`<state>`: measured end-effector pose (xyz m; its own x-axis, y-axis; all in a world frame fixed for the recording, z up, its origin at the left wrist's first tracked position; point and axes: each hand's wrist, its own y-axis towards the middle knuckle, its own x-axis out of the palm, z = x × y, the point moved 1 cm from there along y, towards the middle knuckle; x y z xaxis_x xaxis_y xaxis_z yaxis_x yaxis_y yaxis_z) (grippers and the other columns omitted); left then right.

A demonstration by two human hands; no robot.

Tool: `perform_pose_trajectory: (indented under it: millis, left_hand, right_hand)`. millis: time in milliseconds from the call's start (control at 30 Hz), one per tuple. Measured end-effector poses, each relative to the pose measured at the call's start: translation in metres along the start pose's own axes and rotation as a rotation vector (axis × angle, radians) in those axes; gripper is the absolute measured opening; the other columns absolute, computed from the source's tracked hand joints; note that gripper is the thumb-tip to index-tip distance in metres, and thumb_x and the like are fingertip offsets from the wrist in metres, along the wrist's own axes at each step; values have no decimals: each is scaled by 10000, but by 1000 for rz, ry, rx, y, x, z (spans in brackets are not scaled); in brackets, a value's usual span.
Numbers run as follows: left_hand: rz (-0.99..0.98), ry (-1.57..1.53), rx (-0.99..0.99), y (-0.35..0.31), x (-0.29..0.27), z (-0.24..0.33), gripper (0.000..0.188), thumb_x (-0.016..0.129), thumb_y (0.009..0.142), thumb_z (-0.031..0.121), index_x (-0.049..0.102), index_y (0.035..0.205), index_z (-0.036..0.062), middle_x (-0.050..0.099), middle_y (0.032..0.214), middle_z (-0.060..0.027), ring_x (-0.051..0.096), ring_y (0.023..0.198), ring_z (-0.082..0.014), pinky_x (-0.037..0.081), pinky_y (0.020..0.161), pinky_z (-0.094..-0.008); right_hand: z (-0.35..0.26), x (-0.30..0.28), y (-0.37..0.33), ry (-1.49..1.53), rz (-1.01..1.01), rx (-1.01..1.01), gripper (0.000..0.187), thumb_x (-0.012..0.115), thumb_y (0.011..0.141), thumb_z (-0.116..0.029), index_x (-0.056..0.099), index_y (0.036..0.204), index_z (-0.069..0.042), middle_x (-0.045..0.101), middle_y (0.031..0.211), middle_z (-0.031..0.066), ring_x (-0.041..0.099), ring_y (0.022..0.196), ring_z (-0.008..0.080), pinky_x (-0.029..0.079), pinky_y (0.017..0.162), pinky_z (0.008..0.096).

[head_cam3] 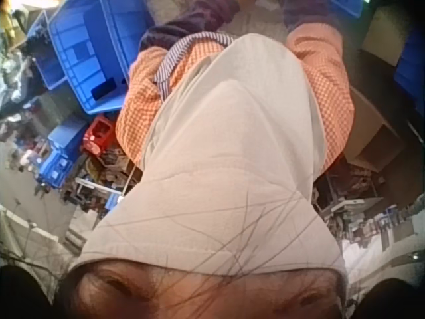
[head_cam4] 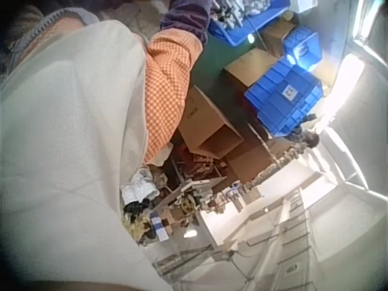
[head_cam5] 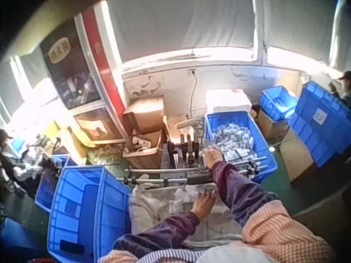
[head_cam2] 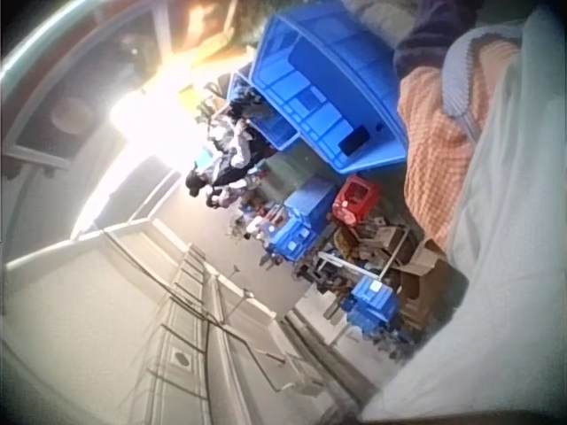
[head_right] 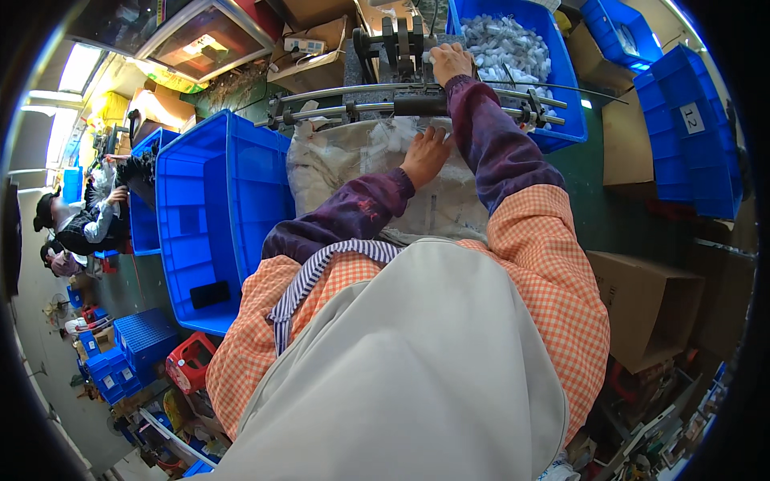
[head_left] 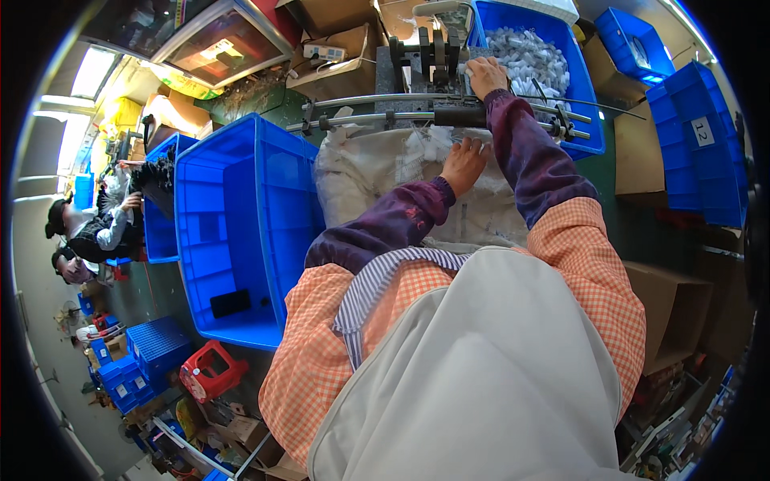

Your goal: The person repeatedly picks small white cotton-like pieces from a burlap sack, briefly manipulates them by hand, and places them into a blue bin. The person continues this repetitive sorting action throughout the clip.

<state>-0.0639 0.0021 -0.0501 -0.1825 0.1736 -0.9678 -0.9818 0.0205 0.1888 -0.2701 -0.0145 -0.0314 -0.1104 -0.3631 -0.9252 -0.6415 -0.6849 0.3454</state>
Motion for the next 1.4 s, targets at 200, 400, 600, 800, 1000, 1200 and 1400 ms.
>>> perform_pose_trajectory:
  millis: [200, 400, 600, 800, 1000, 1200, 1400]
  left_hand:
    - [81, -31, 51, -9, 4, -5, 138, 553, 715, 96, 601, 841, 67, 557, 911, -93, 545, 894, -255, 490, 693, -352]
    - [19, -37, 58, -6, -6, -6, 107, 556, 702, 81, 598, 796, 52, 569, 865, -110, 564, 869, -262, 507, 679, -345]
    - [-20, -126, 50, -7, -8, -3, 165, 549, 698, 23, 571, 861, 19, 572, 886, -128, 560, 894, -284, 512, 700, -362]
    - [-90, -181, -53, -11, -17, -7, 198, 520, 720, -3, 572, 912, 5, 575, 930, -145, 558, 912, -318, 489, 746, -380]
    - [200, -385, 0, -17, -38, -16, 154, 538, 746, 11, 594, 888, 19, 600, 858, -124, 586, 825, -303, 481, 692, -393]
    - [518, -668, -159, -26, -65, -22, 102, 589, 796, 25, 601, 897, 25, 632, 877, -108, 626, 739, -263, 487, 615, -317]
    - [538, -956, -251, -31, -72, -19, 130, 588, 789, -21, 606, 908, 30, 625, 880, -90, 632, 719, -179, 484, 610, -265]
  right_hand:
    - [-4, -2, -2, -32, 5, 44, 204, 557, 798, -237, 609, 978, -157, 597, 1003, 8, 466, 1044, 246, 353, 866, 398]
    - [3, 1, -3, 101, 22, 33, 209, 550, 806, -240, 616, 986, -159, 599, 1024, 14, 470, 1051, 246, 342, 881, 397]
    - [11, 1, 9, 161, -141, 124, 232, 555, 809, -276, 643, 1012, -208, 597, 1094, -2, 473, 1095, 224, 315, 921, 402]
    - [3, -25, -5, -88, -123, 237, 273, 565, 793, -376, 657, 1002, -226, 577, 1108, 3, 445, 1106, 230, 276, 932, 417]
    - [-3, -24, -15, -71, -126, 235, 330, 538, 779, -387, 659, 984, -157, 542, 1100, 54, 371, 1118, 261, 237, 932, 431]
    - [-39, -8, -9, -65, -74, 142, 290, 499, 776, -299, 632, 967, -126, 566, 1053, 92, 427, 1079, 294, 279, 899, 460]
    - [-59, -5, -7, -87, -42, 139, 282, 479, 799, -274, 626, 974, -109, 571, 1042, 93, 424, 1102, 285, 265, 909, 470]
